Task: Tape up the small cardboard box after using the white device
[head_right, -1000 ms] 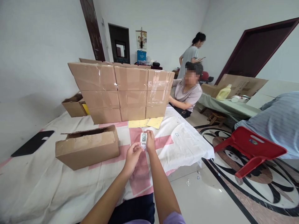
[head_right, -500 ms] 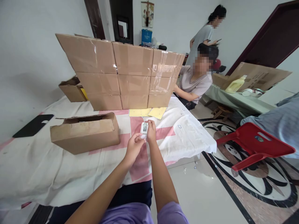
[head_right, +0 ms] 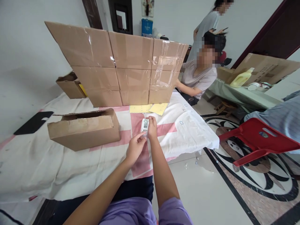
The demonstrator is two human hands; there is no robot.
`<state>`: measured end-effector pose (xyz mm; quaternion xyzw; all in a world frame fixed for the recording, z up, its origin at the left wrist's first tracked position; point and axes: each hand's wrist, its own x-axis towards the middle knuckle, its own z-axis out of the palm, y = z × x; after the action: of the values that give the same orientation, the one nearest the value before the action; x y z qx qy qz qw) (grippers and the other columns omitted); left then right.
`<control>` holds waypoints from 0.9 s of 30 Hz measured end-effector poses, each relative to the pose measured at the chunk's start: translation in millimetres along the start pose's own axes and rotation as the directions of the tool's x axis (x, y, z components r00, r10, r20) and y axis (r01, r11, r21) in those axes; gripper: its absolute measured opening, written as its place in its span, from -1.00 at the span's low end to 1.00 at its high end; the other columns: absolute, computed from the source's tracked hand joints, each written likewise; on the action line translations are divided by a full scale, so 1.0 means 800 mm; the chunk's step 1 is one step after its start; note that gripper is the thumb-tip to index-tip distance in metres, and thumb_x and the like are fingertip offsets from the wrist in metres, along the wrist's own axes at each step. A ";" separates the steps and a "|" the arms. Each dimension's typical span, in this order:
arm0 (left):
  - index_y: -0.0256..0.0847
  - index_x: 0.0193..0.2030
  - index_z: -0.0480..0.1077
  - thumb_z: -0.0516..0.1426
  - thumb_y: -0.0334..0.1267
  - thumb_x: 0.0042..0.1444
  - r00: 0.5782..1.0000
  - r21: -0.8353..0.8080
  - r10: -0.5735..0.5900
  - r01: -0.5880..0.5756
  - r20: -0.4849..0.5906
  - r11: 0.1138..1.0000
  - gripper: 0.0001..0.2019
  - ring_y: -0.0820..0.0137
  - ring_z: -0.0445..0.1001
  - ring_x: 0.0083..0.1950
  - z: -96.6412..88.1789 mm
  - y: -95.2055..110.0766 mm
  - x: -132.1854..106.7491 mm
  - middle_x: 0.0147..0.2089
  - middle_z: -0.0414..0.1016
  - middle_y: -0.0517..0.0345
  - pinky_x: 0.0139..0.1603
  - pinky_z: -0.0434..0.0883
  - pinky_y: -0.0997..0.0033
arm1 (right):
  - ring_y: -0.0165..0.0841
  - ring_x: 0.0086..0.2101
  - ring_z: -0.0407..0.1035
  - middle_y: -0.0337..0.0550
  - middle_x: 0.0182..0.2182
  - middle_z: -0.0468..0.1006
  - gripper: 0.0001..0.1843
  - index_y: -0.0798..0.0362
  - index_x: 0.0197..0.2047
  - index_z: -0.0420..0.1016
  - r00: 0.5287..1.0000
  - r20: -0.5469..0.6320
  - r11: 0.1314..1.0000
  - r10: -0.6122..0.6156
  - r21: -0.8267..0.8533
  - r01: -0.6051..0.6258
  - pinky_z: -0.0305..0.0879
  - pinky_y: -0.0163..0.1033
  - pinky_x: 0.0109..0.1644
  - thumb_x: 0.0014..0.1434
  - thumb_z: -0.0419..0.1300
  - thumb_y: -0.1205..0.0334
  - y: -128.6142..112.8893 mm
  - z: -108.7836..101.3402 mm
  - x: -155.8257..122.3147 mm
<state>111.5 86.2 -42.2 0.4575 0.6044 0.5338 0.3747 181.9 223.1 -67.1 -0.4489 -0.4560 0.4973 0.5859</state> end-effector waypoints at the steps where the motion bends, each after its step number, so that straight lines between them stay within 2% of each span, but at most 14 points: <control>1: -0.07 0.08 0.56 0.14 -0.33 0.19 1.000 0.021 0.003 -0.003 -0.007 1.000 -0.66 0.25 0.55 -0.08 0.000 0.001 -0.001 -0.08 0.63 0.07 0.08 0.41 0.21 | -0.29 -0.29 0.45 -0.22 -0.20 0.59 -0.64 -0.04 -0.12 0.41 1.000 0.002 1.000 0.000 -0.001 0.000 0.36 -0.21 -0.20 0.20 0.12 -0.13 0.000 0.000 0.000; 7: -0.01 0.21 0.48 0.12 -0.29 0.24 1.000 0.161 -0.007 0.007 -0.001 0.987 -0.59 0.22 0.57 -0.07 -0.002 0.004 -0.004 -0.06 0.65 0.09 0.07 0.44 0.15 | -0.28 -0.29 0.45 -0.22 -0.21 0.59 -0.63 -0.04 -0.12 0.42 1.000 0.009 1.000 -0.003 -0.014 0.004 0.36 -0.21 -0.21 0.20 0.11 -0.14 -0.001 -0.002 -0.001; 14: 0.03 0.23 0.47 0.12 -0.24 0.25 0.999 0.124 0.040 -0.042 0.017 0.991 -0.59 0.25 0.57 -0.02 -0.002 -0.009 0.002 0.07 0.62 0.12 0.09 0.45 0.20 | -0.26 -0.24 0.47 -0.21 -0.18 0.61 -0.63 -0.04 -0.12 0.42 1.000 0.005 1.000 -0.009 -0.006 0.009 0.38 -0.20 -0.17 0.19 0.11 -0.13 -0.001 -0.002 -0.001; 19: -0.03 0.21 0.49 0.13 -0.22 0.25 0.999 0.073 0.029 -0.032 0.033 0.997 -0.61 0.27 0.57 -0.07 -0.002 -0.013 0.003 0.00 0.64 0.10 0.05 0.46 0.25 | -0.26 -0.26 0.46 -0.20 -0.19 0.61 -0.61 -0.04 -0.13 0.41 1.000 -0.002 1.000 -0.008 0.000 0.008 0.38 -0.20 -0.19 0.18 0.11 -0.16 0.001 -0.002 0.001; 23: -0.07 0.23 0.48 0.14 -0.22 0.23 0.999 0.057 0.018 -0.020 0.040 0.998 -0.58 0.24 0.58 -0.09 -0.002 -0.012 0.003 -0.04 0.65 0.06 0.05 0.45 0.22 | -0.26 -0.24 0.46 -0.21 -0.18 0.61 -0.60 -0.04 -0.13 0.42 1.000 0.004 1.000 -0.011 -0.002 0.011 0.38 -0.20 -0.17 0.18 0.12 -0.17 0.002 -0.003 0.001; 27: -0.06 0.19 0.50 0.14 -0.21 0.23 0.999 0.025 0.025 -0.026 0.044 0.999 -0.61 0.20 0.58 -0.04 -0.002 -0.012 0.003 0.07 0.63 0.03 0.08 0.45 0.17 | -0.26 -0.23 0.46 -0.22 -0.17 0.61 -0.62 -0.05 -0.13 0.42 1.000 0.006 1.000 -0.012 0.000 0.012 0.38 -0.19 -0.16 0.18 0.11 -0.17 0.002 -0.003 0.001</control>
<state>108.0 88.1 -51.5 0.4815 0.5969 0.5206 0.3754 184.0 223.9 -69.3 -0.4445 -0.4606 0.4951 0.5875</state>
